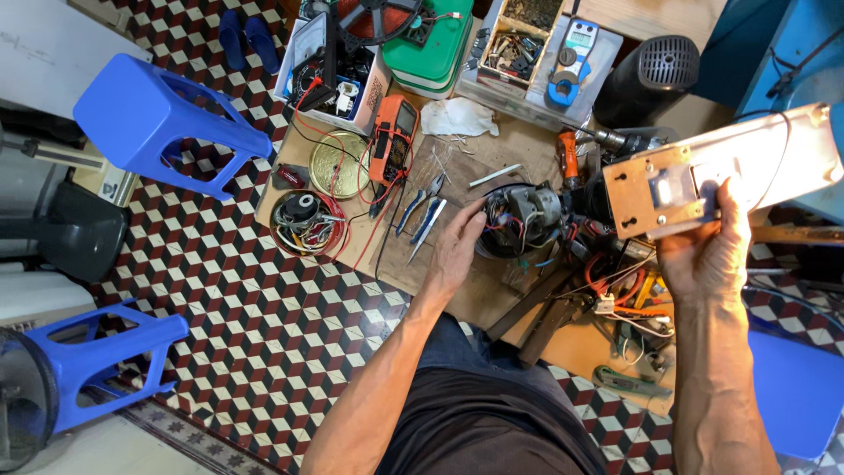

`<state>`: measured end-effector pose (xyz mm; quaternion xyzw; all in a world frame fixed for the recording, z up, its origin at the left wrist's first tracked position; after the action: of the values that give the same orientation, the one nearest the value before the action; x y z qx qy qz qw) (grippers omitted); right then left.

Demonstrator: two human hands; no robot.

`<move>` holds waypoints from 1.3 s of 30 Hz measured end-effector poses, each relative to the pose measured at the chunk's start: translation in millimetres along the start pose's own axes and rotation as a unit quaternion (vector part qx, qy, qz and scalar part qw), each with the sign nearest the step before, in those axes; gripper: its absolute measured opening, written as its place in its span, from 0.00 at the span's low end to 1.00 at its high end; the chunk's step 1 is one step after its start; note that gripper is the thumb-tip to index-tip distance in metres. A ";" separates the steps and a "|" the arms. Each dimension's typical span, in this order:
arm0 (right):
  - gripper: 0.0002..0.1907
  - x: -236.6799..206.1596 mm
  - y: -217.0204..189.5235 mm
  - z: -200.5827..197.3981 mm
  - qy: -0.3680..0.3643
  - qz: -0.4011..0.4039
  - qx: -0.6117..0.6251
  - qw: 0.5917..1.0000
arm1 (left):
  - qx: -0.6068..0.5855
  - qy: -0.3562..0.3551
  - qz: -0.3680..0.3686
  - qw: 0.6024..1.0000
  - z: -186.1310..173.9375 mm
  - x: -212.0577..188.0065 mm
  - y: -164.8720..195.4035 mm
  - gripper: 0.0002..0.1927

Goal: The person works at a cluttered workbench repairing an electric motor. They hold and reposition a black mounting bracket, manipulate the motor's wiring and power plug, fit the bracket to the motor housing, and turn the assembly over while checking the parts by hand.

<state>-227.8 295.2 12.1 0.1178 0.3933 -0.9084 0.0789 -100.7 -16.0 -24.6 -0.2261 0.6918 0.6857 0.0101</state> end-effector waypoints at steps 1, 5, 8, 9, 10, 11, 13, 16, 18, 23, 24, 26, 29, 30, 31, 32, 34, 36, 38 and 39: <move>0.26 -6.4 -0.1 -1.3 0.021 -0.007 -0.004 1.000 | 0.005 -0.002 -0.001 1.000 -2.1 2.1 -0.9 0.23; 0.28 -52.6 7.7 -9.3 0.129 -0.071 -0.080 0.986 | -0.033 -0.062 -0.027 0.997 -0.9 12.6 -8.8 0.23; 0.23 -110.5 31.1 -5.2 0.186 -0.168 -0.255 0.934 | -0.008 -0.098 -0.027 0.995 1.3 20.3 -8.9 0.23; 0.20 -123.5 51.9 5.1 0.152 -0.173 -0.287 0.930 | -0.002 -0.112 -0.019 0.993 2.2 20.9 -7.4 0.23; 0.19 -133.7 70.1 14.7 0.121 -0.179 -0.319 0.923 | 0.004 -0.130 -0.012 0.991 3.9 20.3 -6.0 0.22; 0.17 -143.3 93.0 15.9 0.136 -0.118 -0.366 0.913 | 0.041 -0.133 -0.018 0.990 3.6 18.8 -6.9 0.22; 0.16 -154.6 130.6 18.2 0.156 -0.046 -0.337 0.927 | 0.116 -0.137 -0.025 0.983 2.5 14.7 -9.0 0.22; 0.18 -161.6 150.2 26.5 0.173 -0.053 -0.263 0.948 | 0.089 -0.162 0.009 0.983 6.7 8.4 -3.4 0.24; 0.20 -165.3 145.7 32.6 0.171 -0.087 -0.288 0.938 | 0.055 -0.192 0.030 0.979 10.4 7.1 1.7 0.25; 0.27 -168.3 138.8 49.3 0.152 -0.155 -0.352 0.910 | 0.074 -0.280 0.080 0.954 8.7 5.9 19.7 0.29; 0.26 -167.1 141.3 48.3 0.168 -0.146 -0.369 0.902 | 0.090 -0.304 0.102 0.943 6.2 4.5 25.4 0.31; 0.23 -163.6 145.9 44.2 0.197 -0.127 -0.402 0.885 | 0.132 -0.327 0.121 0.928 5.2 4.1 32.1 0.34; 0.16 -160.2 145.8 36.6 0.184 -0.155 -0.321 0.916 | 0.192 -0.305 0.072 0.930 3.4 13.0 27.9 0.32; 0.15 -162.0 144.8 29.4 0.209 -0.152 -0.319 0.912 | 0.197 -0.286 0.035 0.937 3.1 19.1 23.4 0.28; 0.14 -164.9 143.8 21.5 0.235 -0.147 -0.318 0.907 | 0.202 -0.268 -0.004 0.942 3.4 24.5 17.3 0.26; 0.14 -168.2 143.0 13.2 0.262 -0.140 -0.318 0.900 | 0.162 -0.282 0.006 0.945 8.0 27.1 17.7 0.25; 0.16 -170.2 139.3 3.6 0.274 -0.187 -0.266 0.905 | 0.084 -0.303 0.022 0.949 13.6 32.1 16.6 0.22; 0.20 -169.0 144.3 -9.1 0.295 -0.195 -0.174 0.919 | 0.109 -0.285 0.025 0.952 12.4 36.0 8.1 0.21; 0.25 -164.7 155.7 -22.3 0.322 -0.165 -0.043 0.931 | 0.127 -0.275 0.022 0.953 11.9 38.3 0.5 0.20; 0.23 -162.5 162.7 -24.6 0.315 -0.146 0.002 0.938 | 0.133 -0.274 0.017 0.953 10.7 39.5 -2.8 0.21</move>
<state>-29.7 211.1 -72.6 0.3398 0.4093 -0.8268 -0.1828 -138.4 -17.5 -40.7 -0.0149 0.7509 0.6235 0.2174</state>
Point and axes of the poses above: each hand's wrist, its own x-axis towards the middle knuckle, its own z-axis out of the palm, y = z × x, the point moved 7 cm from there along x, towards the middle knuckle, and after that the axes turned 6 degrees about -z, right-handed, at the moved point
